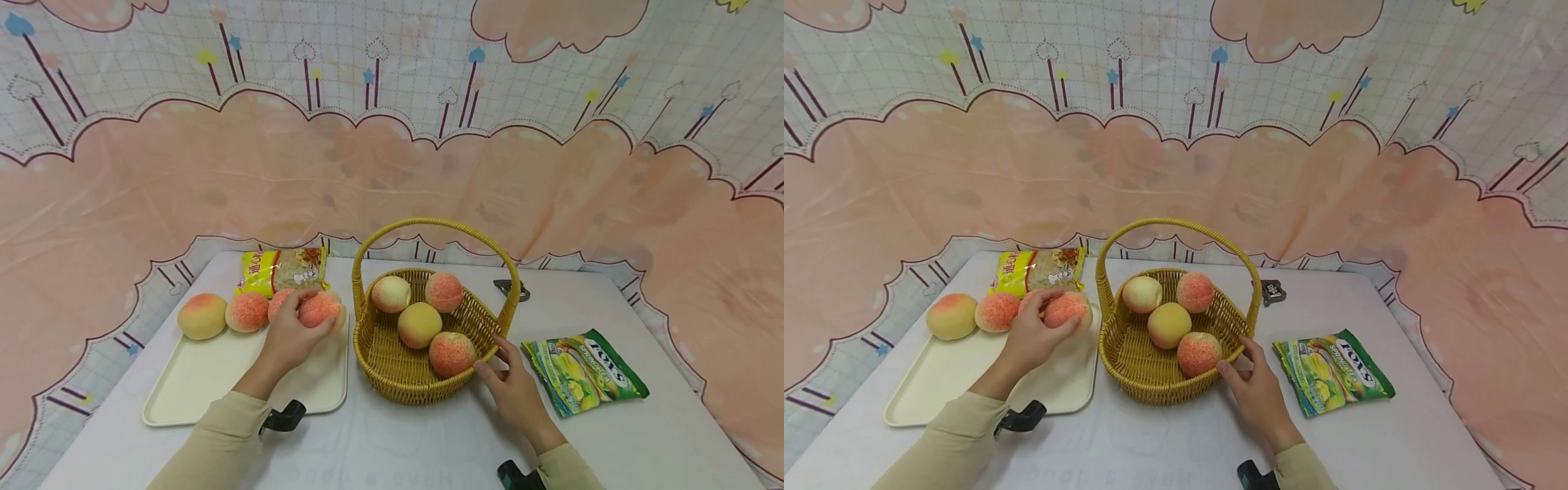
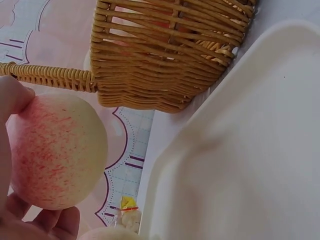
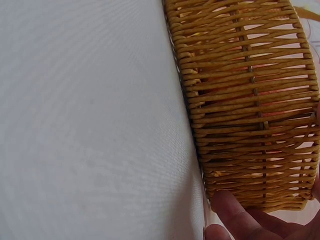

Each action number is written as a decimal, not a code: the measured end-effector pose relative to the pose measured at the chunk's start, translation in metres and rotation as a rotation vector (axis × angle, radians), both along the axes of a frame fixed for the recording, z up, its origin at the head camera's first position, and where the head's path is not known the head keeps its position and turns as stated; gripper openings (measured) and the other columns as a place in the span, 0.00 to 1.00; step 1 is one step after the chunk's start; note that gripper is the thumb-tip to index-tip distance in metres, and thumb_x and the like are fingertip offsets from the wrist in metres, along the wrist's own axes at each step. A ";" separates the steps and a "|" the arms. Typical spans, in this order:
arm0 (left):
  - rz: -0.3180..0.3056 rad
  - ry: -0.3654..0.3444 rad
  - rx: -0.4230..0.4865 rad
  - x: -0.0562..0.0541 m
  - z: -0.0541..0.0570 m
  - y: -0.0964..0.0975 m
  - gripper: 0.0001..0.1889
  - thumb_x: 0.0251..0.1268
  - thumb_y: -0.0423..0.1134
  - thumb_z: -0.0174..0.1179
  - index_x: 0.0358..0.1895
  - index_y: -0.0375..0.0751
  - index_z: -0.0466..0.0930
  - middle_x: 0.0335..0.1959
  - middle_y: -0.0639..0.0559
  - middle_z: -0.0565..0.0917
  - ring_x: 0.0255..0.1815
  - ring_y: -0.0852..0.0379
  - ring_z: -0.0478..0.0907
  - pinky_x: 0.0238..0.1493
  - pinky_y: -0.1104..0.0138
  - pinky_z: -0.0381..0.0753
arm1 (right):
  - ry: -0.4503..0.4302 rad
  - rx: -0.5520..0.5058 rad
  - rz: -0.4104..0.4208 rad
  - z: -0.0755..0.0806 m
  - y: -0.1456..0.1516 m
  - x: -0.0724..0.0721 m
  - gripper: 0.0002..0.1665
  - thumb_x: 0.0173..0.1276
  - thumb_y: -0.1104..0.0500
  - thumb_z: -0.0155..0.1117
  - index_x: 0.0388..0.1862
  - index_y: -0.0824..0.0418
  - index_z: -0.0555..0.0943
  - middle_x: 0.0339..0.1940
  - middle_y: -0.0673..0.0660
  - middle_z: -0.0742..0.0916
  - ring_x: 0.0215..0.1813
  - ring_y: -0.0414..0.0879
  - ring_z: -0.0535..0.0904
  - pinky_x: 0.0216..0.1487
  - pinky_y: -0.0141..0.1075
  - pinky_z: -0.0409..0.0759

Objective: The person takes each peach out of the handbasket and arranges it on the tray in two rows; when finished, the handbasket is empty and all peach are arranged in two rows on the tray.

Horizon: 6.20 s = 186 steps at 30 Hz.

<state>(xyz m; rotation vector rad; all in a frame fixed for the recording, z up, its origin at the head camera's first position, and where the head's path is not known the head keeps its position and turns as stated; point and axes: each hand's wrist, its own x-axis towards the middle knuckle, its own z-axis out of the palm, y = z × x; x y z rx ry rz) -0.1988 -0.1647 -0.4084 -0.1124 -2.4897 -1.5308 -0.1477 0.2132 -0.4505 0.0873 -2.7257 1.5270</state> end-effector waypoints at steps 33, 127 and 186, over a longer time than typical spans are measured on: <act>0.070 -0.029 -0.209 0.038 0.016 -0.055 0.36 0.57 0.48 0.74 0.64 0.32 0.71 0.62 0.32 0.75 0.60 0.35 0.73 0.61 0.44 0.71 | -0.008 0.003 -0.002 0.000 0.000 0.000 0.41 0.76 0.47 0.59 0.79 0.57 0.54 0.72 0.76 0.66 0.55 0.60 0.81 0.41 0.41 0.83; 0.183 -0.330 -0.504 0.107 -0.012 -0.197 0.42 0.63 0.58 0.66 0.65 0.24 0.63 0.57 0.15 0.69 0.53 0.24 0.71 0.49 0.35 0.72 | -0.023 0.004 -0.018 0.002 -0.002 0.002 0.41 0.77 0.46 0.58 0.79 0.57 0.54 0.72 0.77 0.66 0.56 0.61 0.81 0.39 0.40 0.83; 0.147 -0.138 -0.523 0.114 -0.011 -0.196 0.40 0.60 0.47 0.71 0.65 0.22 0.64 0.57 0.16 0.67 0.56 0.22 0.64 0.51 0.30 0.64 | -0.043 0.001 -0.014 0.005 -0.003 0.004 0.42 0.77 0.45 0.58 0.79 0.58 0.52 0.72 0.78 0.65 0.57 0.61 0.81 0.44 0.46 0.84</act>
